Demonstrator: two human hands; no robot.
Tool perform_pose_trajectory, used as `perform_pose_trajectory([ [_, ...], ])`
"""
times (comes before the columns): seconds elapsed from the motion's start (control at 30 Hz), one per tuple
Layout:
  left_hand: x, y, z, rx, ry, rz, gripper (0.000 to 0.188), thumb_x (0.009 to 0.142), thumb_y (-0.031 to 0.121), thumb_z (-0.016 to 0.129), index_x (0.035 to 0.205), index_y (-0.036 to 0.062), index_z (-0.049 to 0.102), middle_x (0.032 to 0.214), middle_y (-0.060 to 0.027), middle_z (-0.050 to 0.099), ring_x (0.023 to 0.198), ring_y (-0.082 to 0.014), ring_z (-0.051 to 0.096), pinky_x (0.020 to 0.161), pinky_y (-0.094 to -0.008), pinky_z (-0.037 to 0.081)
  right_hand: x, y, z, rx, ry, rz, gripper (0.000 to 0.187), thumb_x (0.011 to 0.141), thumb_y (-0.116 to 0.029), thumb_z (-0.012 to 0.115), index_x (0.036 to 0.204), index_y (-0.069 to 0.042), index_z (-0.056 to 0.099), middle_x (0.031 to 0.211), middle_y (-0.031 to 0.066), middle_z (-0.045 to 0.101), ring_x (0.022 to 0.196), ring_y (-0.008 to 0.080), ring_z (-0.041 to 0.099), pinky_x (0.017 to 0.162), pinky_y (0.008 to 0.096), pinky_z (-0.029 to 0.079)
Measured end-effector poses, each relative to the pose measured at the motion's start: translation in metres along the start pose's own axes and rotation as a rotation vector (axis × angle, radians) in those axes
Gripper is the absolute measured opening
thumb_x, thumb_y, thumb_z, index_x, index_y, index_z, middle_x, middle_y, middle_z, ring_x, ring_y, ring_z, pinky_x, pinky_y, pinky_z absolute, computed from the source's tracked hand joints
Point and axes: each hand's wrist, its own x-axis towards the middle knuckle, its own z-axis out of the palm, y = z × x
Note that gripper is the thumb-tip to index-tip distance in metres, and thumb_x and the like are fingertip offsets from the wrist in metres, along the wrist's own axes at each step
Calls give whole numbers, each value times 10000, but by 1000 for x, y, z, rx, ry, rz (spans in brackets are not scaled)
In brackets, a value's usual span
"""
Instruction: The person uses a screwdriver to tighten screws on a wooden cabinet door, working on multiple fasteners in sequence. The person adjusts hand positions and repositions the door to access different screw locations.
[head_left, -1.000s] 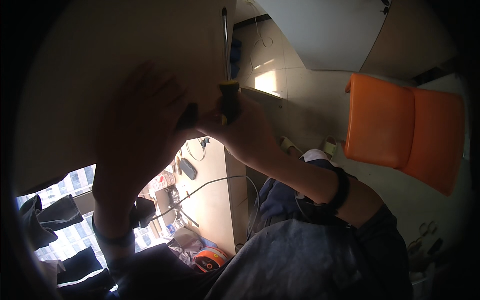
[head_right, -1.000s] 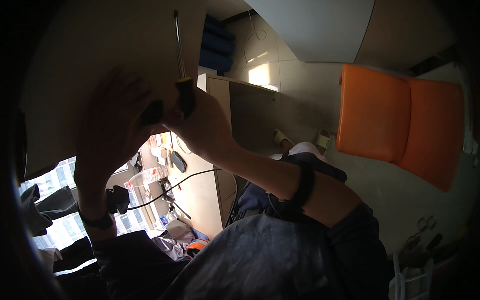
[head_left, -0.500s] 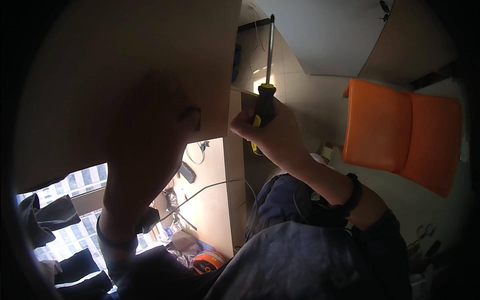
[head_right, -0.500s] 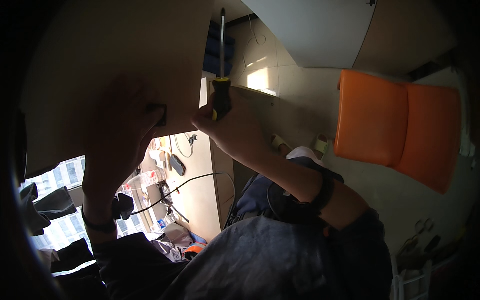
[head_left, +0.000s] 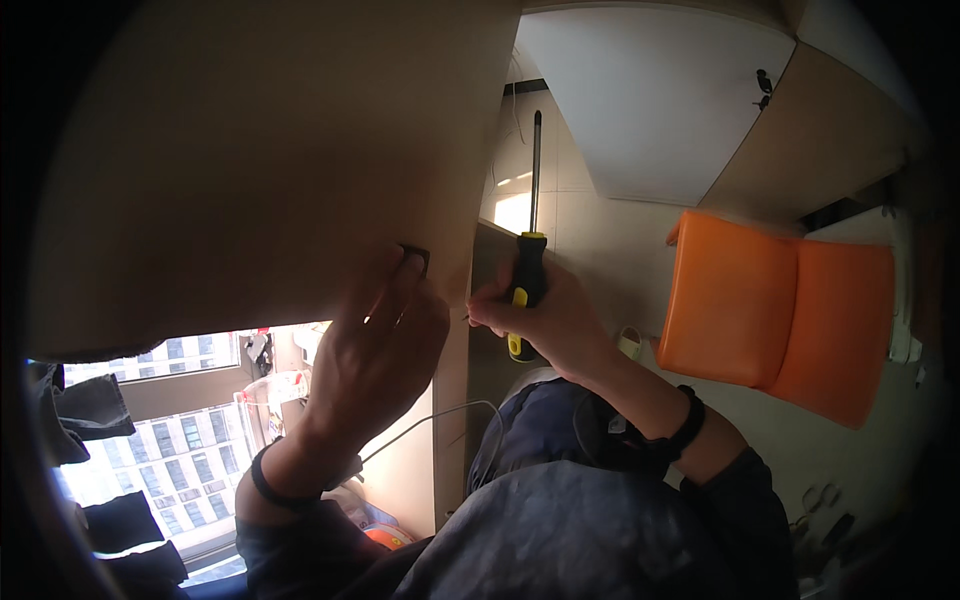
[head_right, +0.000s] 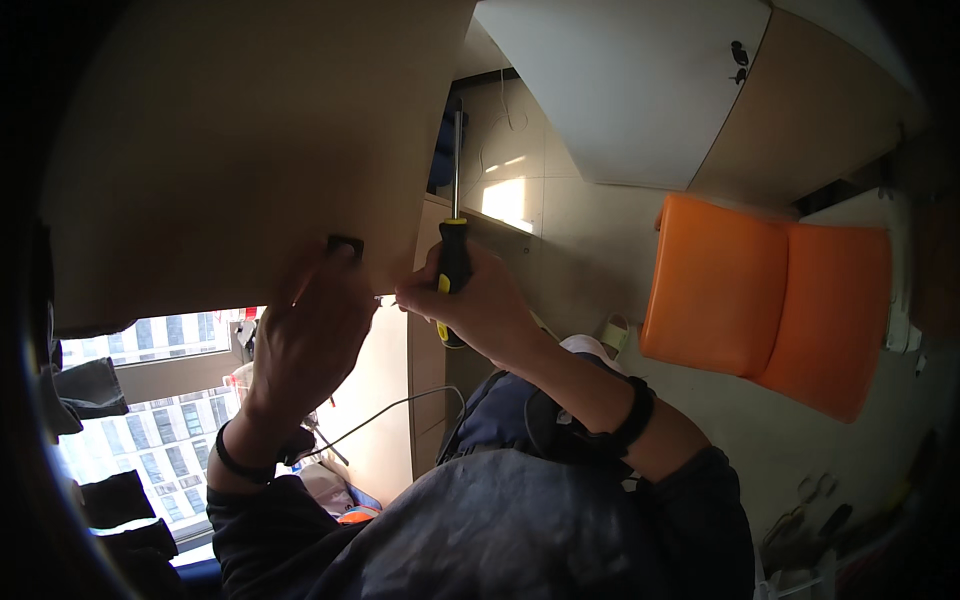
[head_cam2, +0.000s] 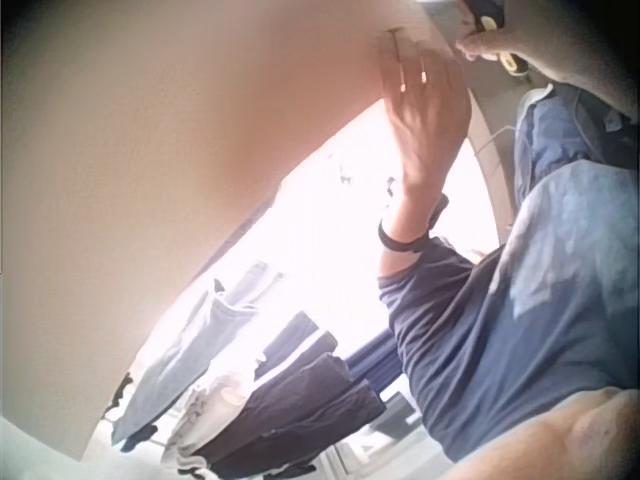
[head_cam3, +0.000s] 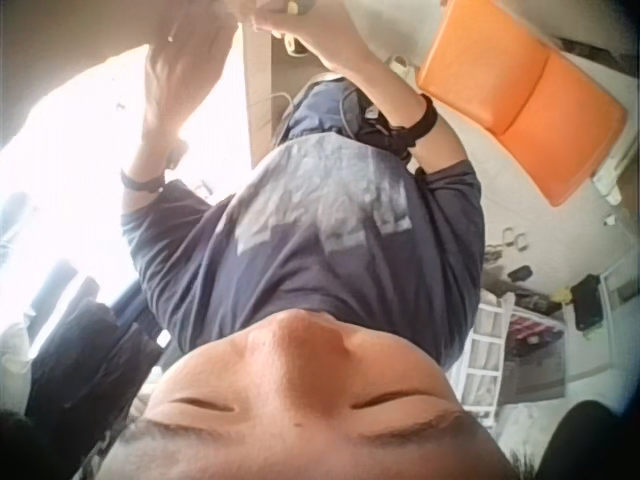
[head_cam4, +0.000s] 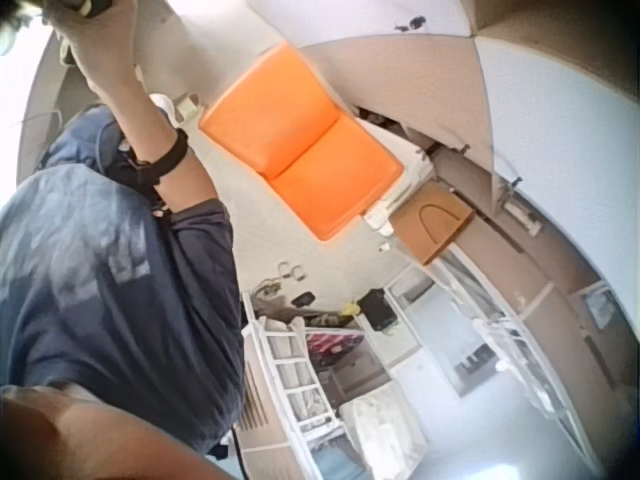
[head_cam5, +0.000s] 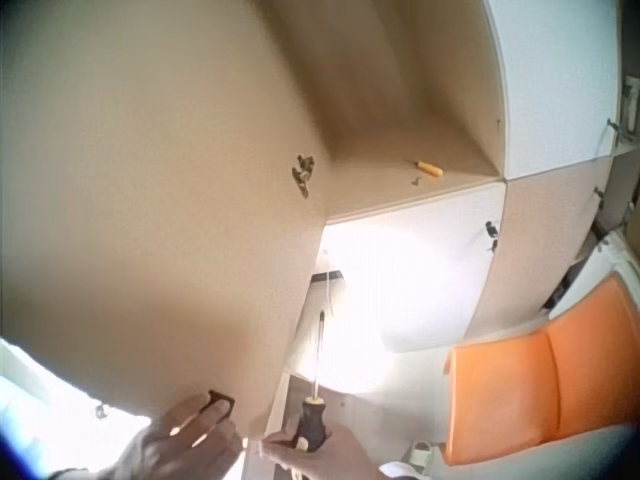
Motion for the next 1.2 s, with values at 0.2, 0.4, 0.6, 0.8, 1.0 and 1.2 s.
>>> perform_pose_trajectory([
  [0.2, 1, 8, 29, -64, -37, -60, 221, 694, 113, 634, 899, 36, 611, 943, -104, 585, 1017, -263, 565, 959, -401, 416, 20, 12, -24, 56, -11, 60, 307, 743, 11, 706, 867, -74, 438, 825, 111, 645, 738, 156, 618, 625, 270, 482],
  [0.4, -12, 32, 8, -679, 101, -303, 284, 712, 91, 739, 954, 20, 610, 857, -67, 632, 757, -189, 632, 637, -293, 511, -25, -6, -15, 70, -81, 119, 315, 743, 30, 708, 870, -88, 445, 827, 105, 646, 713, 139, 607, 619, 263, 479],
  [0.6, -40, 64, 19, -1032, 419, -545, 213, 702, 30, 745, 893, 18, 652, 768, -97, 648, 658, -210, 655, 550, -285, 526, -52, -18, 12, 111, -36, 148, 302, 768, 24, 697, 880, -85, 439, 869, 110, 646, 724, 122, 608, 635, 237, 487],
  [0.8, -63, 69, 13, -1300, 480, -738, 30, 808, 11, 640, 825, -5, 621, 772, -115, 656, 686, -192, 658, 603, -269, 523, -64, -15, 23, -33, -118, 179, 254, 809, -10, 668, 896, -64, 436, 908, 115, 639, 764, 114, 626, 659, 222, 507],
  [1.0, -90, 73, 18, -1949, 1105, -1055, 157, 906, 141, 574, 871, -4, 525, 867, -160, 637, 786, -221, 648, 693, -302, 531, -79, -27, 12, -661, -363, 166, 224, 875, -239, 632, 871, -48, 513, 714, 34, 576, 581, 75, 520, 567, 224, 422],
  [1.2, -95, 79, 20, -2163, 1250, -1111, 124, 881, 140, 603, 899, 22, 573, 885, -119, 647, 805, -211, 656, 718, -309, 537, -96, -24, 11, -947, -424, 117, 286, 863, -293, 644, 875, -22, 551, 671, 47, 557, 596, 113, 535, 569, 244, 419],
])
